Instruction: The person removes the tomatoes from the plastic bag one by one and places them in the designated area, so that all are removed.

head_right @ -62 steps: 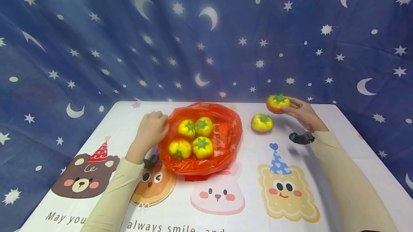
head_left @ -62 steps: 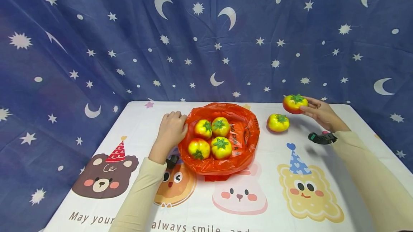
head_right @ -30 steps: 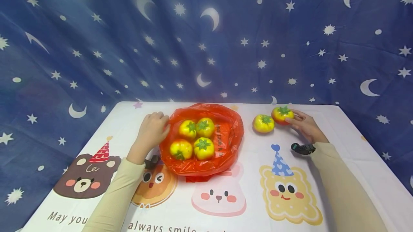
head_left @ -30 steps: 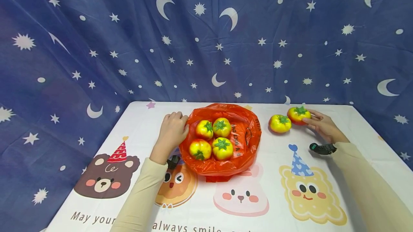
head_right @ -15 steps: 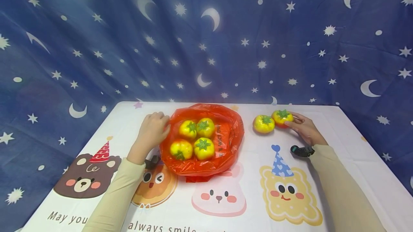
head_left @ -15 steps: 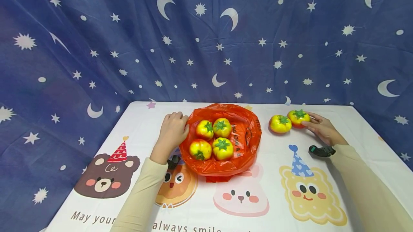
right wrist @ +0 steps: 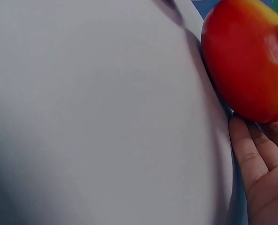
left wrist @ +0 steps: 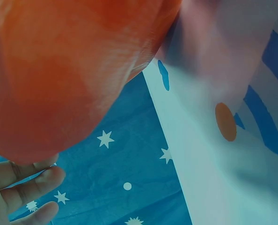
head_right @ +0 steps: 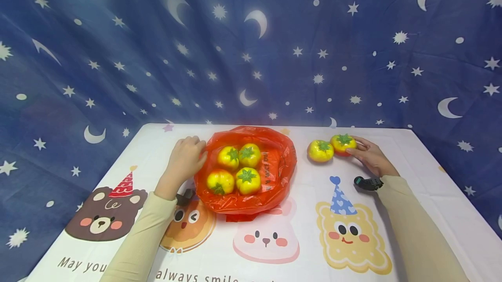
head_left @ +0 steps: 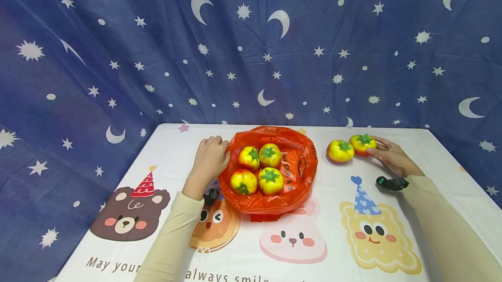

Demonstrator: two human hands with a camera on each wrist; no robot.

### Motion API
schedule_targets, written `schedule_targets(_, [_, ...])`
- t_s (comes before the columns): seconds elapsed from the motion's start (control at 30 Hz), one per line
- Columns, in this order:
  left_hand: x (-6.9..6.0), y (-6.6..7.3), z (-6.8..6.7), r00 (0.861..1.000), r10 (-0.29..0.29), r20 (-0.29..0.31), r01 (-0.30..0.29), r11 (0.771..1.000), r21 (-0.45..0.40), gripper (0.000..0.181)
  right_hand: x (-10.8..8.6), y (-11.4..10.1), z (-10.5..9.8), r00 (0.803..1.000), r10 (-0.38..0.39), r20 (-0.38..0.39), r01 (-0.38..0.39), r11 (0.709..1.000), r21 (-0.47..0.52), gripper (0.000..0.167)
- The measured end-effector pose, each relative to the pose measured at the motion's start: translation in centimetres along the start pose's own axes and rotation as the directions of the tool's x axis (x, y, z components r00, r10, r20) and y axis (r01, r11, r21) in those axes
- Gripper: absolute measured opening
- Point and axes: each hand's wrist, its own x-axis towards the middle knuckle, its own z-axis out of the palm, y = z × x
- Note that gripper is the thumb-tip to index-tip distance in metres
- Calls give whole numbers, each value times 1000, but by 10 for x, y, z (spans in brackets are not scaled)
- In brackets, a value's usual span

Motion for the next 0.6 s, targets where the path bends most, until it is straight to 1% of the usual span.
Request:
schedule_targets(0.23, [-1, 0, -1, 1000, 1, -4, -1, 1000, 1, 17, 1, 0, -2, 1000, 12, 2, -12, 1000, 10, 92])
schedule_targets(0.53, [0, -1, 1, 1000, 4, -12, -4, 1000, 4, 17, -1, 0, -6, 1000, -1, 7, 1, 998, -60, 91])
schedule_targets(0.6, [0, -1, 1, 1000, 4, -13, -4, 1000, 4, 16, -2, 0, -6, 1000, 0, 10, 0, 999, -41, 90])
